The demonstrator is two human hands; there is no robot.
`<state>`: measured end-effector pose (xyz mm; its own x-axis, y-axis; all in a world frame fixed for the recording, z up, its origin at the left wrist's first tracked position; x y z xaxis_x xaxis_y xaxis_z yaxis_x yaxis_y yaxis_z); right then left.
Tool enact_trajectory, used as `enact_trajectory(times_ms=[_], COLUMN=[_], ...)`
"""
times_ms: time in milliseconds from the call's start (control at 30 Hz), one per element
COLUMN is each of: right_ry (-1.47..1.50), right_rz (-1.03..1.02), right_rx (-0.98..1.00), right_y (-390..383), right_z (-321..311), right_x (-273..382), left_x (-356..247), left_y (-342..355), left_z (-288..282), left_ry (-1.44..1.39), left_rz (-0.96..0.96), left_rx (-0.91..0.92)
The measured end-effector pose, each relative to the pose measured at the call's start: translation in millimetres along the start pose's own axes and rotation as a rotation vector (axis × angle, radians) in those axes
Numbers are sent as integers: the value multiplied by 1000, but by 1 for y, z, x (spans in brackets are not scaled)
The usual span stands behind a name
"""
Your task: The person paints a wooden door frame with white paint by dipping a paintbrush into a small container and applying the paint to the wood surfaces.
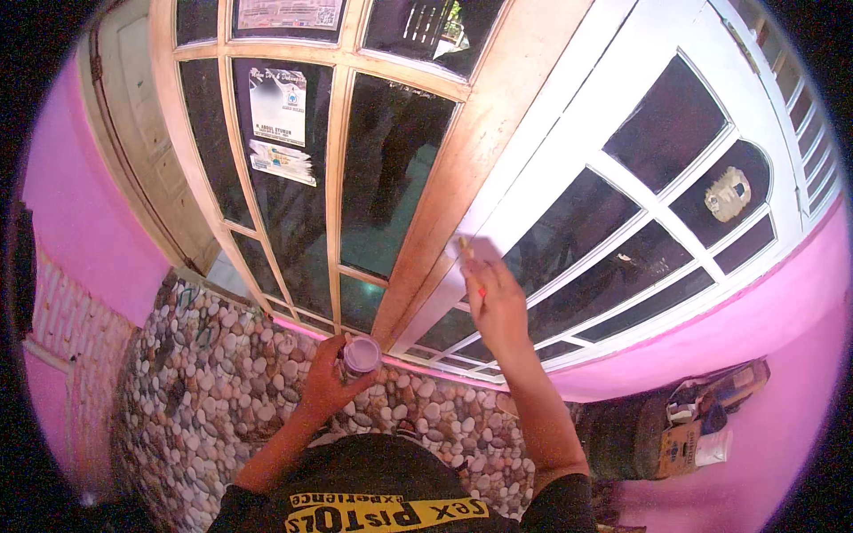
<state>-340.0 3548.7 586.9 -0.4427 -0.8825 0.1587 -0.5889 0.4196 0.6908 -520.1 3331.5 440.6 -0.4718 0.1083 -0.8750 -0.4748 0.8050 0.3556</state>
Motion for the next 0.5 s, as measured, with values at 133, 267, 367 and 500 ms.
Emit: enact_trajectory(times_ms=[133, 267, 367, 500], right_ry=[13, 63, 14, 3], right_rz=[-28, 37, 61, 60], right_rx=[-245, -211, 6, 22], right_y=[34, 18, -14, -18], right_z=[-39, -38, -10, -2], right_x=[18, 27, 17, -4], left_x=[7, 2, 2, -2], left_y=[-3, -8, -10, -6], left_z=[2, -4, -4, -1], left_ry=[60, 21, -6, -12], left_rz=[41, -4, 2, 9], left_rx=[3, 5, 9, 4])
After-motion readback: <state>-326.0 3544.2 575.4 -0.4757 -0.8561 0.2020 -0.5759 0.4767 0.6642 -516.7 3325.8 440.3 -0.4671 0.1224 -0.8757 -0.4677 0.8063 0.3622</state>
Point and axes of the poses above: each hand's wrist, its own y-axis towards the middle knuckle, its own z-axis out of the palm, x = y × z, the point moved 2 cm from there along y, towards the middle knuckle, and after that the axes turned 2 degrees about -z, right-handed, at the moved point
